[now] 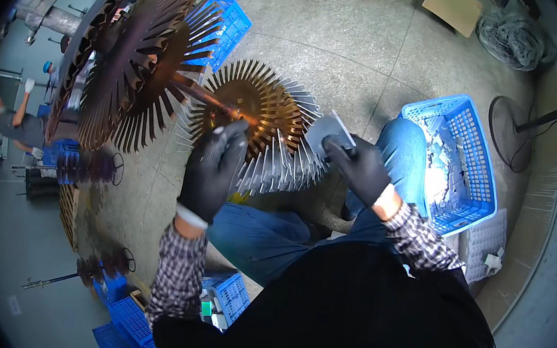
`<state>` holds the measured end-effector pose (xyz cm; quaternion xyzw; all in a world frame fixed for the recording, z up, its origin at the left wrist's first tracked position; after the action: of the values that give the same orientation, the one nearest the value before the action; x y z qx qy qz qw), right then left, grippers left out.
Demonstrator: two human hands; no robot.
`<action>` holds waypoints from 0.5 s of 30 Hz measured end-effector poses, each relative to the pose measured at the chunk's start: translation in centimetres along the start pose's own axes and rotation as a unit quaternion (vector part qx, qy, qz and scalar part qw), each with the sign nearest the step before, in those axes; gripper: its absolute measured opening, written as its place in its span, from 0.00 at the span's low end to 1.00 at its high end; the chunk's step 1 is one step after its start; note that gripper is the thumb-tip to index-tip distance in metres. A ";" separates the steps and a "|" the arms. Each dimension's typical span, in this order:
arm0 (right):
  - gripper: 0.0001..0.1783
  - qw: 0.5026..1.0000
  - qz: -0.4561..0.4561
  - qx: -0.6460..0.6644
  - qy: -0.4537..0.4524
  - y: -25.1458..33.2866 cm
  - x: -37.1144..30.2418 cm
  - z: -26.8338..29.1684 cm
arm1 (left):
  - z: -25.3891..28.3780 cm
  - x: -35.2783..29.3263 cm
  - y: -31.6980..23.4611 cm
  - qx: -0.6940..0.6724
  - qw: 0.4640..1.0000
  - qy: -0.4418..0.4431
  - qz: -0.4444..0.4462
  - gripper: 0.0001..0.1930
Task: Assembling small metal parts or shims into a large circular component with fins.
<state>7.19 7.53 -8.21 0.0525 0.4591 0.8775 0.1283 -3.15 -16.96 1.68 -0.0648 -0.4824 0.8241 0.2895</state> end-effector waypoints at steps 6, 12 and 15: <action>0.22 0.992 0.038 -0.118 -0.011 -2.7 1.3 -6.5 | -1.1 2.3 3.8 0.155 0.981 0.034 -0.110 0.13; 0.21 0.992 0.020 -0.119 0.019 -2.0 1.2 -6.9 | -1.2 2.5 4.1 0.150 0.983 0.040 -0.100 0.13; 0.19 0.992 0.030 -0.117 0.024 -1.2 1.1 -6.4 | -1.2 2.7 4.3 0.144 0.985 0.048 -0.079 0.12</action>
<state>4.99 3.46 -12.90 0.0296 0.3548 0.9295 0.0962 -6.68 -16.19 -2.06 -0.0232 -0.3482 0.8553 0.3829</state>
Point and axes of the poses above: each hand's wrist, its own x-axis towards the middle knuckle, its own z-axis out of the back of the hand, y = z × x, the point moved 3 cm from there along x, towards the middle knuckle, and after that the axes turned 15 degrees about -x, right-handed, at the moved point
